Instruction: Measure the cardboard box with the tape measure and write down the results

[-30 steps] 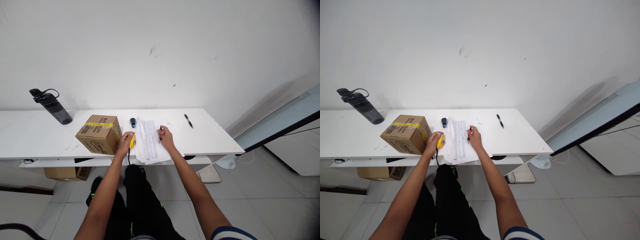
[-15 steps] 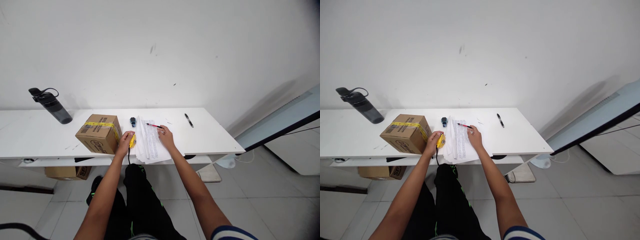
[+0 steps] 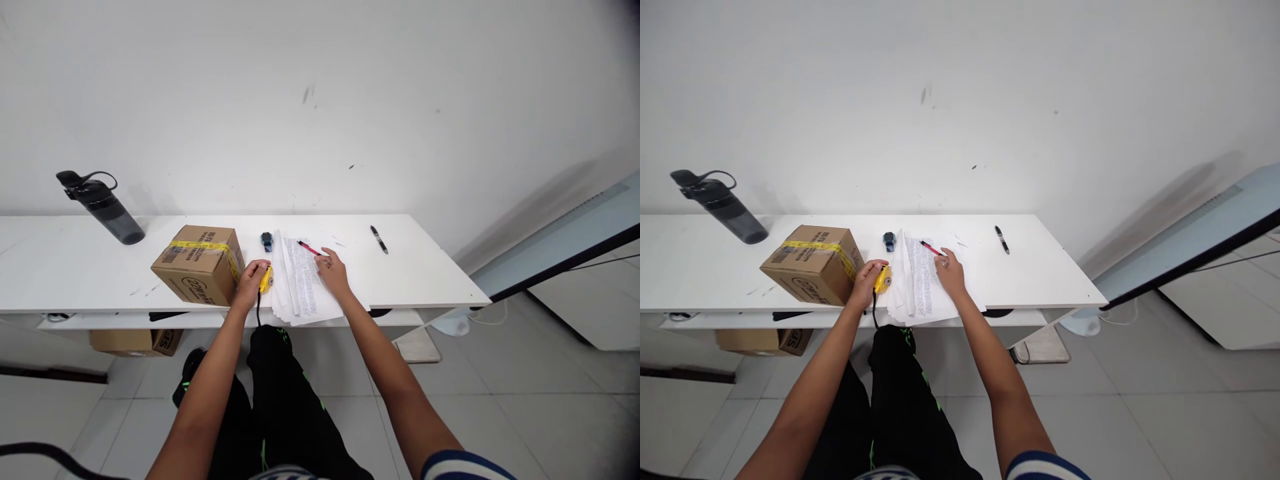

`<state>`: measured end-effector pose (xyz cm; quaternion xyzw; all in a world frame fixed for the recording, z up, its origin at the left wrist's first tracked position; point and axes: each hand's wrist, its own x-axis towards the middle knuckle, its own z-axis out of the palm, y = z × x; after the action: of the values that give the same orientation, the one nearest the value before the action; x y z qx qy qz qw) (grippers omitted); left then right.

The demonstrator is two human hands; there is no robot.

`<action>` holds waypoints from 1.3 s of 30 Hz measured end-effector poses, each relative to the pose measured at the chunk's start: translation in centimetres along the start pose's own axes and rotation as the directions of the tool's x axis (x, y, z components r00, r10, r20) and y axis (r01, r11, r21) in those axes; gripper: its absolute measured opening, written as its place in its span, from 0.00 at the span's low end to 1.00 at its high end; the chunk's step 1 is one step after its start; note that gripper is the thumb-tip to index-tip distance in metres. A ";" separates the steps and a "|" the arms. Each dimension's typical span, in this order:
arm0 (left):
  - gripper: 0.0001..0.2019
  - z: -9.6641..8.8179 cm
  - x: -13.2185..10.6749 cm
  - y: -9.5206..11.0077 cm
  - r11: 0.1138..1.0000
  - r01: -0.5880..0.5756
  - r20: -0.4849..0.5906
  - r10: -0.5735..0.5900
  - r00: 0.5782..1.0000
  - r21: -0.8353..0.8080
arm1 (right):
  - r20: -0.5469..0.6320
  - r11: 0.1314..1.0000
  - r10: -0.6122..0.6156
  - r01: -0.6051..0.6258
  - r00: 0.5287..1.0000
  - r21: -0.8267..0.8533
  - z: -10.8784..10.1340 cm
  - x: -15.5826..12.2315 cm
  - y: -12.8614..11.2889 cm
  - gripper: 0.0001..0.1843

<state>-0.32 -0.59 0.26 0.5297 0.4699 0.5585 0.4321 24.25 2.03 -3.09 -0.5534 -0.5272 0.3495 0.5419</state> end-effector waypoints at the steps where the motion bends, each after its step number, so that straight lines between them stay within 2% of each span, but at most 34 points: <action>1: 0.22 0.0 0.0 0.1 1.000 0.000 0.000 0.000 1.000 0.001 | 0.000 1.000 0.005 -0.005 1.000 -0.001 0.0 0.0 0.0 0.30; 12: 0.20 -0.1 0.0 -0.3 1.000 -0.012 0.005 0.012 1.000 0.011 | 0.000 0.998 0.012 -0.012 1.000 -0.066 0.0 0.1 0.2 0.28; 19: 0.19 0.0 -0.1 0.0 0.999 -0.029 -0.005 0.029 1.000 0.027 | -0.030 1.000 0.009 -0.009 1.000 -0.014 0.1 0.3 0.4 0.38; 39: 0.20 0.2 0.0 0.0 0.999 -0.009 -0.001 0.009 1.000 0.031 | -0.010 1.000 0.010 -0.010 1.000 -0.022 0.0 0.3 0.4 0.37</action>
<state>-0.13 -0.59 0.26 0.5380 0.4763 0.5535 0.4212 24.37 2.38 -3.43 -0.5636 -0.5256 0.3438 0.5366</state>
